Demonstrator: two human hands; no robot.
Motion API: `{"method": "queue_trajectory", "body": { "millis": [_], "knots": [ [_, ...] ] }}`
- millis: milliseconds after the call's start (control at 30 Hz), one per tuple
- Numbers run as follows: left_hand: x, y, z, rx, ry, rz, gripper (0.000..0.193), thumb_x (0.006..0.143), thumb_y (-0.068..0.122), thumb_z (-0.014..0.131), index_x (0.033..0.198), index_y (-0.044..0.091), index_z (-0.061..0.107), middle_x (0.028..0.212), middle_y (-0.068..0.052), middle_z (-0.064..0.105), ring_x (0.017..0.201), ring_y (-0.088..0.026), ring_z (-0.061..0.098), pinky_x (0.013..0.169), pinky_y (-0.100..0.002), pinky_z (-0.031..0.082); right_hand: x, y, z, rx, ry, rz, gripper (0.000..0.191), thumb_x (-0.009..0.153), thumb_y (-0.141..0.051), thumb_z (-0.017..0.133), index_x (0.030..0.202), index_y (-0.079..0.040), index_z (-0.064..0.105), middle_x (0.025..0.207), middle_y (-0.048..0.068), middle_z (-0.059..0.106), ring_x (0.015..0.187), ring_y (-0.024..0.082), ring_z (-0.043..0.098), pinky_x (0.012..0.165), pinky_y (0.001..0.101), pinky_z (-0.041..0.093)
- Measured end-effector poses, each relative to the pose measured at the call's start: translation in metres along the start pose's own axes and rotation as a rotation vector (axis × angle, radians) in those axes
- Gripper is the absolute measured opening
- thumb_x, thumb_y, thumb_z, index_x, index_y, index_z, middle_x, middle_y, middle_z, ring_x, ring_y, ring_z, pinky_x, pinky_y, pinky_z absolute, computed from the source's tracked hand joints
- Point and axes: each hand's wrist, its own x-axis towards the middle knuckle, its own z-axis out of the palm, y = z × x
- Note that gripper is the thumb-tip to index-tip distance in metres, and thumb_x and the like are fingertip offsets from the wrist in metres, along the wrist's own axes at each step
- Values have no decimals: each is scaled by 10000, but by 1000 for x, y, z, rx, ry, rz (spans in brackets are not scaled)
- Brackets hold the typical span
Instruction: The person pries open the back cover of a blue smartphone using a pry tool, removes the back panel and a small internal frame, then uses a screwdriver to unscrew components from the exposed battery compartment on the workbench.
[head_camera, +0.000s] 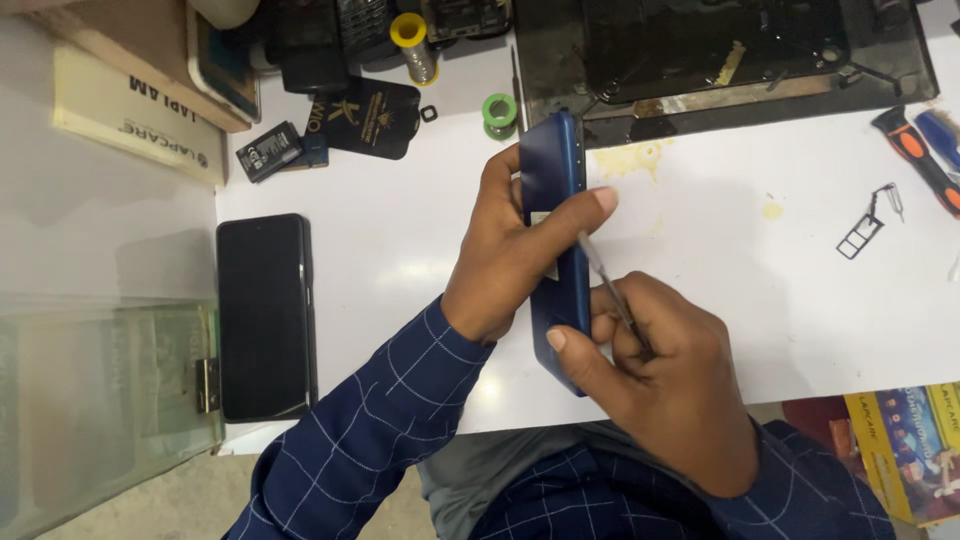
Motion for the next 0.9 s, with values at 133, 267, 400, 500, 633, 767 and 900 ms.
{"method": "queue_trajectory", "body": {
  "millis": [133, 267, 400, 500, 633, 767, 900],
  "knots": [
    [-1, -1, -1, -61, -19, 20, 834, 821, 334, 785, 1423, -77, 380, 1007, -137, 644, 903, -172, 672, 735, -272, 587, 3, 13, 0, 218, -99, 54, 248, 904, -243, 733, 929, -2, 681, 559, -52, 502, 474, 2, 399, 418, 191, 327],
    [-1, -1, -2, -48, -56, 0, 883, 795, 343, 772, 1449, -74, 351, 992, -122, 646, 876, -165, 688, 707, -269, 599, 7, 24, -3, 418, -143, 191, 292, 994, -281, 600, 1007, 2, 672, 603, -55, 560, 482, -2, 411, 423, 187, 316],
    [-2, 0, -3, -73, -63, -15, 887, 802, 342, 775, 1454, -92, 356, 986, -122, 638, 852, -165, 672, 685, -271, 580, 11, 29, -3, 443, -131, 225, 265, 972, -236, 620, 1004, 26, 648, 664, -22, 568, 532, 19, 444, 459, 202, 356],
    [-1, -2, -3, -91, -93, -4, 892, 804, 339, 779, 1460, -90, 353, 989, -117, 628, 841, -168, 664, 686, -273, 578, 13, 31, -1, 488, -80, 184, 288, 1012, -228, 597, 998, 58, 623, 766, 20, 582, 635, 52, 500, 550, 214, 434],
    [2, -5, -4, -160, -126, -43, 871, 813, 340, 788, 1441, -77, 353, 988, -119, 620, 863, -173, 667, 710, -296, 609, 15, 34, -15, 594, 101, 240, 380, 1073, -251, 448, 926, 66, 599, 796, 71, 563, 664, 139, 509, 623, 291, 469],
    [6, -5, -7, -258, -154, -169, 797, 815, 359, 776, 1377, -74, 414, 979, -95, 582, 865, -186, 677, 695, -327, 626, 12, 37, -38, 564, 224, 39, 529, 1221, -304, 360, 976, 112, 577, 842, 112, 564, 776, 175, 532, 791, 365, 497],
    [8, -6, -7, -246, -173, -190, 774, 806, 378, 772, 1364, -43, 440, 960, -94, 577, 844, -198, 672, 665, -332, 623, 1, 36, -52, 571, 331, 2, 519, 1251, -356, 365, 1071, 94, 551, 733, 160, 547, 611, 207, 525, 626, 381, 495]
  ]
}}
